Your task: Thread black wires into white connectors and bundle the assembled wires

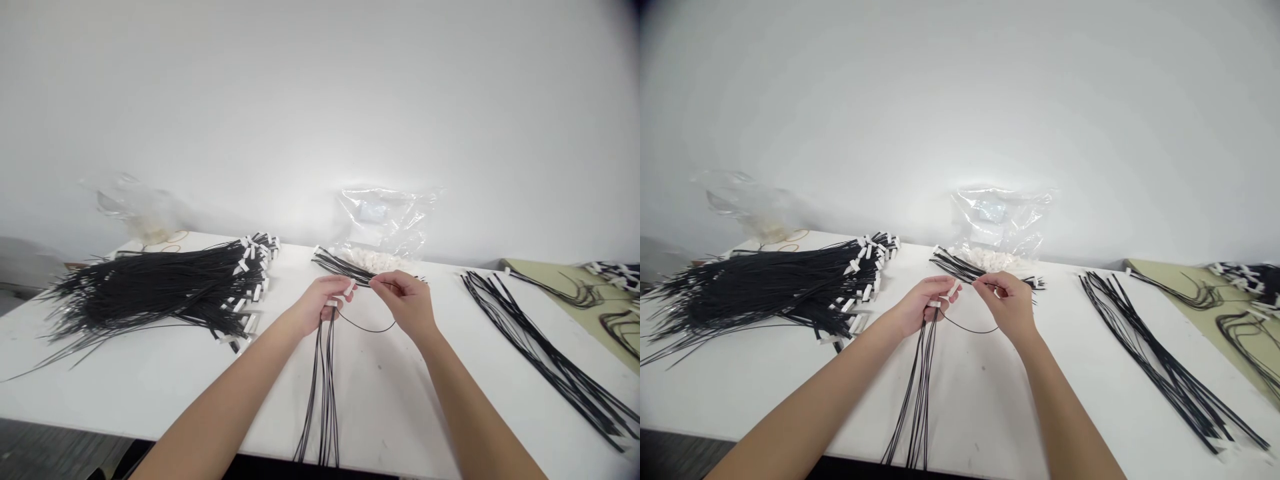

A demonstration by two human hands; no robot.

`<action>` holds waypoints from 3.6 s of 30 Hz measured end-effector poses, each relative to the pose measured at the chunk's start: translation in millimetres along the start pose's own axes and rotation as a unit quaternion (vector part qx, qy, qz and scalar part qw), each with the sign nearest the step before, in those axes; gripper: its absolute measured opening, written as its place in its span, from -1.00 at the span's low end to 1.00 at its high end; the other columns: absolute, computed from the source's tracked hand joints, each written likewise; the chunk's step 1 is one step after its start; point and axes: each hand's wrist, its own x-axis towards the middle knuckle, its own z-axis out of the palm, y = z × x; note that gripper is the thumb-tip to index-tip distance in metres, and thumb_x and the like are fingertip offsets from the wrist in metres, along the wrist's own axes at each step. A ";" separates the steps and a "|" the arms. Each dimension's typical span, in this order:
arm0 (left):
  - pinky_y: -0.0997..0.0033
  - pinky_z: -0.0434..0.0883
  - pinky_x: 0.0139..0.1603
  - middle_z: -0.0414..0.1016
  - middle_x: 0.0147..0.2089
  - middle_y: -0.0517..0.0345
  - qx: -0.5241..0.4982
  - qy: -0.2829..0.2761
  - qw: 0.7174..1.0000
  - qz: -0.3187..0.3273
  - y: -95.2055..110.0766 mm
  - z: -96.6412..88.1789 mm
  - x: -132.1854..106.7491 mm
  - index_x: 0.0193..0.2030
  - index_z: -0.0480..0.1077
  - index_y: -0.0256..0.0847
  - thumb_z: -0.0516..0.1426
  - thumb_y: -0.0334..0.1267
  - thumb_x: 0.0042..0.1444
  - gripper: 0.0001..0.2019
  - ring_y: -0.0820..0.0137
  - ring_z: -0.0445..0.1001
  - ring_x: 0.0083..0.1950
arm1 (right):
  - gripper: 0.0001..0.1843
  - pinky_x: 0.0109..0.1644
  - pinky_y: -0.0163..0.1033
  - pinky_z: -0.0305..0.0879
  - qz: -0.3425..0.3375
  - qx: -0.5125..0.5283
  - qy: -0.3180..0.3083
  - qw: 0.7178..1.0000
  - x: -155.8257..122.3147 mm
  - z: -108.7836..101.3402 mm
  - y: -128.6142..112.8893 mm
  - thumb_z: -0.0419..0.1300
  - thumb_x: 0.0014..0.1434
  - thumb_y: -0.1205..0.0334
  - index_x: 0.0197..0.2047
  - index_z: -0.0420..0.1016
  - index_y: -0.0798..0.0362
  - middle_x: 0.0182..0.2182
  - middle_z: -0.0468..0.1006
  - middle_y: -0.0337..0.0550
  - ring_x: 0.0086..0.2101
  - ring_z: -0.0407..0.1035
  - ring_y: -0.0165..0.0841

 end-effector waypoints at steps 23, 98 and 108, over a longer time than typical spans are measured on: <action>0.65 -0.19 -0.73 0.22 -0.52 0.26 -0.041 0.063 0.996 -0.041 2.6 4.7 -3.7 -0.40 0.36 -0.30 0.18 -0.10 -0.18 -0.71 0.75 -0.02 -0.69 | -0.92 -0.51 -0.41 0.00 -0.347 -0.265 0.026 0.899 -2.3 -2.3 0.6 0.11 0.12 0.34 -0.38 0.41 0.08 -0.60 0.32 -0.26 -0.60 0.09 -0.54; 0.72 -0.12 -0.70 0.19 -0.52 0.29 -0.093 0.031 0.990 -0.106 3.8 3.7 -7.5 -0.43 0.33 -0.27 0.20 -0.17 -0.21 -0.76 0.77 0.01 -0.67 | -0.91 -0.40 -0.36 0.10 -0.362 -0.281 0.001 0.889 -9.9 8.2 -1.7 0.08 0.13 0.36 -0.32 0.40 0.06 -0.51 0.43 -0.20 -0.52 0.25 -0.49; 0.73 -0.11 -0.71 0.17 -0.55 0.30 -0.103 0.020 0.990 -0.097 5.7 6.3 -9.5 -0.43 0.31 -0.28 0.19 -0.19 -0.19 -0.78 0.76 0.04 -0.67 | -0.93 -0.40 -0.38 0.10 -0.342 -0.254 0.013 0.905 -11.3 11.7 -1.7 0.11 0.11 0.37 -0.32 0.41 0.06 -0.51 0.42 -0.23 -0.53 0.23 -0.52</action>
